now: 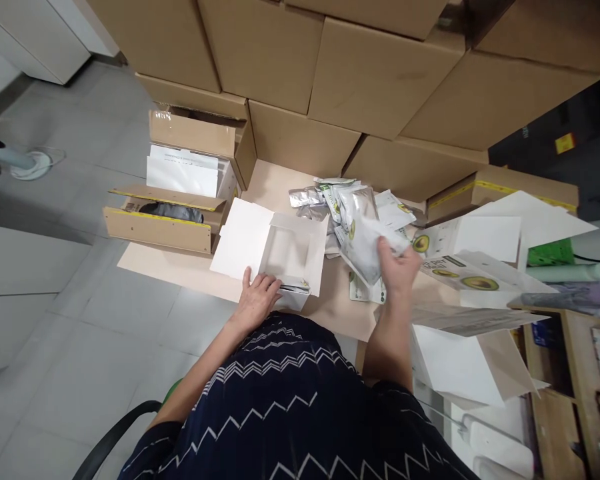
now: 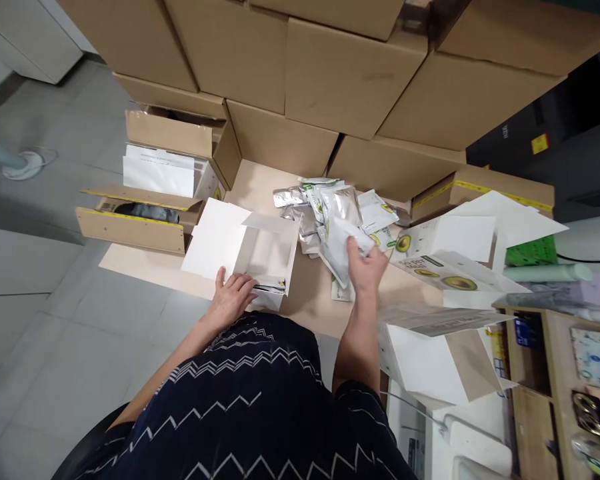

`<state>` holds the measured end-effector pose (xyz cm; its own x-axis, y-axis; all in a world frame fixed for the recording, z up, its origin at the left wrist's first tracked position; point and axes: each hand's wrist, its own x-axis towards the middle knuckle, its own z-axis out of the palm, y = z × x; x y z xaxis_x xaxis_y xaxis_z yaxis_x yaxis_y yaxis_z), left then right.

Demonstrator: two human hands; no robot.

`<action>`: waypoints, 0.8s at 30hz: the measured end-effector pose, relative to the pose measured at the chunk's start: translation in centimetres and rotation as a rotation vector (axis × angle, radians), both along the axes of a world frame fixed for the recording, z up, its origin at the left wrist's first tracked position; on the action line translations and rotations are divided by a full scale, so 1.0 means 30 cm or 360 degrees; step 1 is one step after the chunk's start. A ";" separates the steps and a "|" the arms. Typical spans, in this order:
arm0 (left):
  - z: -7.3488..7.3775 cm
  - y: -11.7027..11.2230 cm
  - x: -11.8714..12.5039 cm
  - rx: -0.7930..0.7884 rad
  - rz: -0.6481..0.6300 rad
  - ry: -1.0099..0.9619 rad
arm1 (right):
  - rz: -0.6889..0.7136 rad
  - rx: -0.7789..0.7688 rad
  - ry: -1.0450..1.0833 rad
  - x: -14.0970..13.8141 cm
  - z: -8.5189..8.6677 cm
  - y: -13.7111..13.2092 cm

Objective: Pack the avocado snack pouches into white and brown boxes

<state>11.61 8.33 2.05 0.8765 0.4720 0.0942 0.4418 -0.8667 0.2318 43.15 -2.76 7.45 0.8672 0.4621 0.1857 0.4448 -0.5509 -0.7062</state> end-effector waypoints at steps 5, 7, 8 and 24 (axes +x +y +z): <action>0.000 -0.002 0.001 -0.0024 0.0021 -0.0015 | 0.0247 0.0932 -0.0101 -0.086 0.235 -0.007; 0.000 -0.001 0.002 -0.0028 0.0020 -0.0019 | 0.0562 0.0817 -0.0024 -0.145 0.280 0.021; 0.000 0.000 0.002 -0.0028 0.0017 -0.0018 | 0.0724 0.0700 0.0025 -0.176 0.289 0.042; -0.007 -0.006 0.007 -0.0006 0.0030 -0.0027 | 0.1974 -0.1472 -0.0268 -0.291 0.182 0.287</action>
<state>11.81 8.14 1.83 0.8658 0.4888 0.1072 0.4540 -0.8573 0.2426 34.43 5.85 12.91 -0.1311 0.8527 -0.5058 0.9713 0.0083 -0.2378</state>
